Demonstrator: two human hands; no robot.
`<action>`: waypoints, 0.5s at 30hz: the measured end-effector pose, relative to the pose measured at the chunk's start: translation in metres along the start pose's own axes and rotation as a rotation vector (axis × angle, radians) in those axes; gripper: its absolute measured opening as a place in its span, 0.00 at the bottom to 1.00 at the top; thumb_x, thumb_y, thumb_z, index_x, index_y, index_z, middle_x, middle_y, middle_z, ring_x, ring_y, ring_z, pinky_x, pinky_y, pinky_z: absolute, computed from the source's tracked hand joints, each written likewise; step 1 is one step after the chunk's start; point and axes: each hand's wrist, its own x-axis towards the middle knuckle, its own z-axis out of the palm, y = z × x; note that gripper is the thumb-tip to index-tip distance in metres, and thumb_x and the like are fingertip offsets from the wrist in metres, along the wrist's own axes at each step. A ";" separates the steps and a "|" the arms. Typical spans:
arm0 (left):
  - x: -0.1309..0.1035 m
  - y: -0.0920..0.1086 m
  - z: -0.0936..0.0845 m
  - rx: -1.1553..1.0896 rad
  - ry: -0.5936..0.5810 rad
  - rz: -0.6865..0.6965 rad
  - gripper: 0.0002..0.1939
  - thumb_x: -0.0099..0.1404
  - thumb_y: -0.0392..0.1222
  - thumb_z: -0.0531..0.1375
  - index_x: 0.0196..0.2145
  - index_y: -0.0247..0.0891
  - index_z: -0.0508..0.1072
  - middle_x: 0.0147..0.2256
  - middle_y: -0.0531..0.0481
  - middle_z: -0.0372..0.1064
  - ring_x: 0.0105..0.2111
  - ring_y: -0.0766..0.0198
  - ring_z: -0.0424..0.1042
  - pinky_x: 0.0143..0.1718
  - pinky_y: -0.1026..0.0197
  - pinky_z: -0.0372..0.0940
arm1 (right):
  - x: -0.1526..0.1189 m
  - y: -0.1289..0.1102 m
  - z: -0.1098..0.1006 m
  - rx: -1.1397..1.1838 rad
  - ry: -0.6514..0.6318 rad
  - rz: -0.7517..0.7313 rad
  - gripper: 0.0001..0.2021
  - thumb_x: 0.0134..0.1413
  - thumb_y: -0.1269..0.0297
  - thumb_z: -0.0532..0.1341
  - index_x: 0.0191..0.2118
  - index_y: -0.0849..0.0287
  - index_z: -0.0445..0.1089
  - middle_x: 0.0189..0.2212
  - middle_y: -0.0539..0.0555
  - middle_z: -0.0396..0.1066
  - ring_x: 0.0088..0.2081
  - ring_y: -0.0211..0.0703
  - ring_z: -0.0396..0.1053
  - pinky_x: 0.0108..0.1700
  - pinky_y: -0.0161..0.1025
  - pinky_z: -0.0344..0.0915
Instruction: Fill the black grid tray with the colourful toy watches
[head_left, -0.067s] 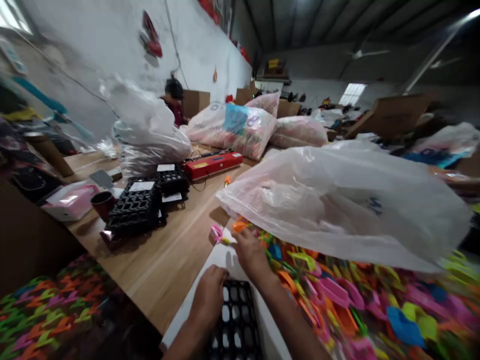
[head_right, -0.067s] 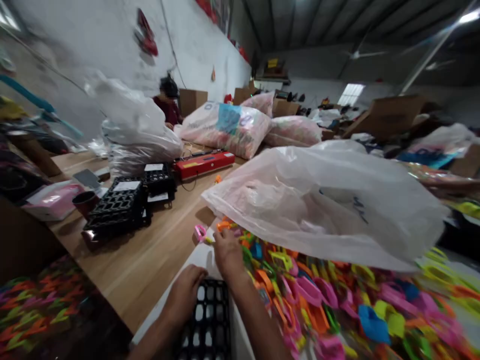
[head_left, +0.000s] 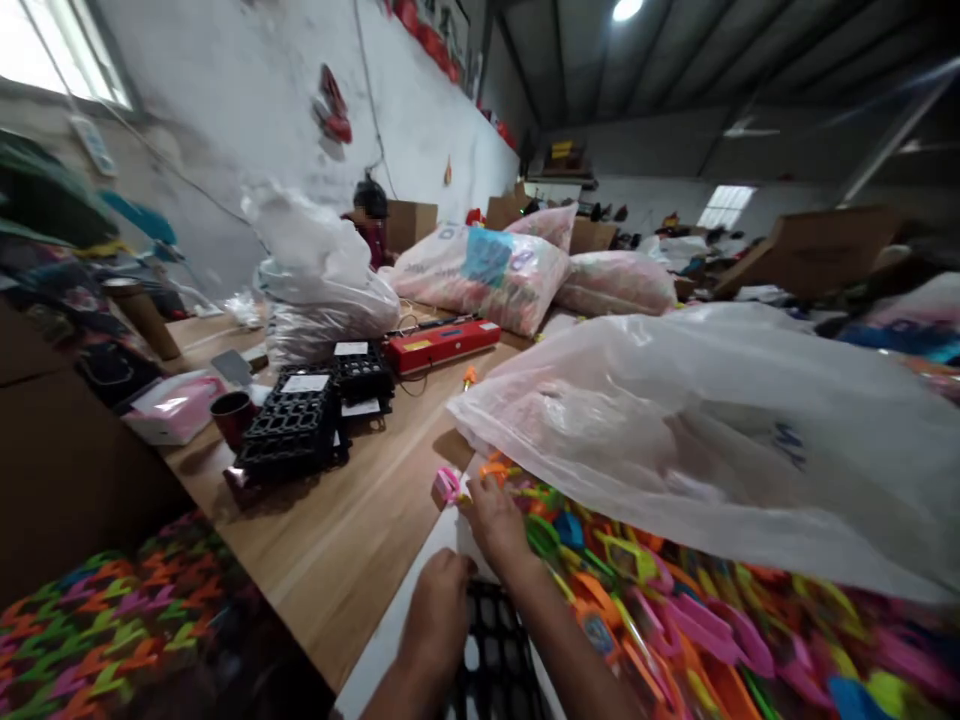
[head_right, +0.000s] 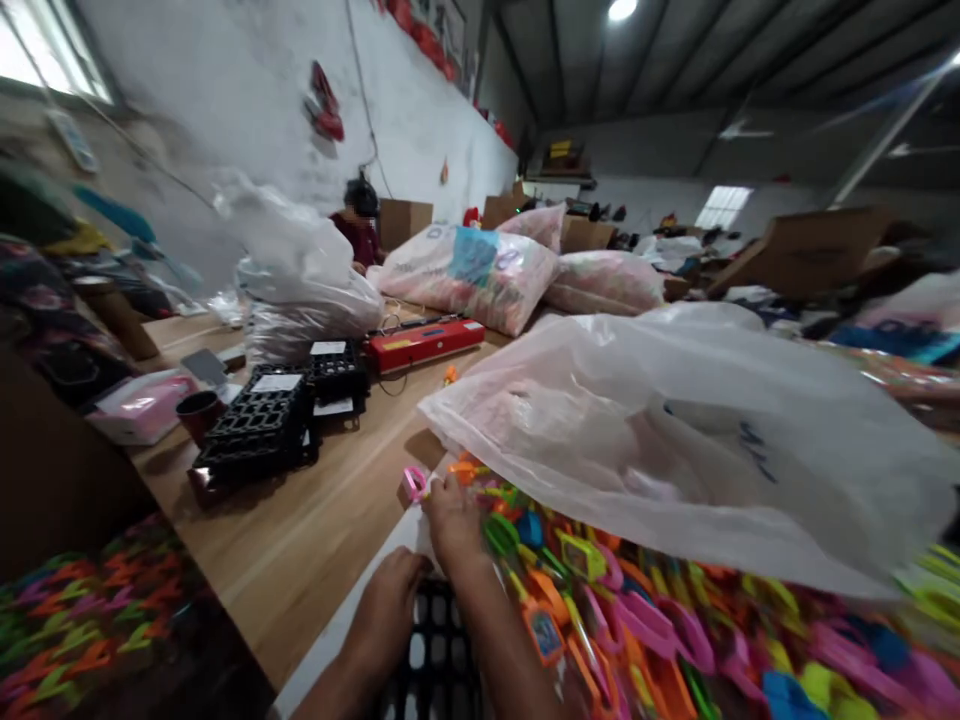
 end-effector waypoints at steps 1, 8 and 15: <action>0.003 0.002 0.004 -0.003 0.013 -0.011 0.18 0.67 0.32 0.47 0.37 0.38 0.77 0.40 0.40 0.75 0.44 0.53 0.72 0.48 0.53 0.66 | 0.007 -0.004 0.006 0.004 -0.025 0.016 0.06 0.62 0.69 0.58 0.42 0.61 0.72 0.43 0.62 0.73 0.40 0.48 0.72 0.41 0.40 0.65; -0.010 -0.014 0.023 -0.141 0.133 0.042 0.19 0.71 0.38 0.47 0.49 0.36 0.75 0.52 0.36 0.71 0.54 0.52 0.69 0.58 0.48 0.63 | -0.028 0.033 0.009 0.662 0.189 0.077 0.13 0.60 0.51 0.57 0.34 0.56 0.65 0.23 0.52 0.70 0.24 0.44 0.69 0.29 0.40 0.67; 0.014 -0.029 -0.045 -0.018 0.142 0.036 0.18 0.70 0.39 0.51 0.55 0.36 0.71 0.55 0.39 0.71 0.57 0.54 0.69 0.60 0.50 0.63 | -0.126 0.019 0.004 0.871 0.257 0.372 0.18 0.51 0.41 0.63 0.42 0.46 0.74 0.25 0.52 0.74 0.29 0.56 0.76 0.26 0.46 0.73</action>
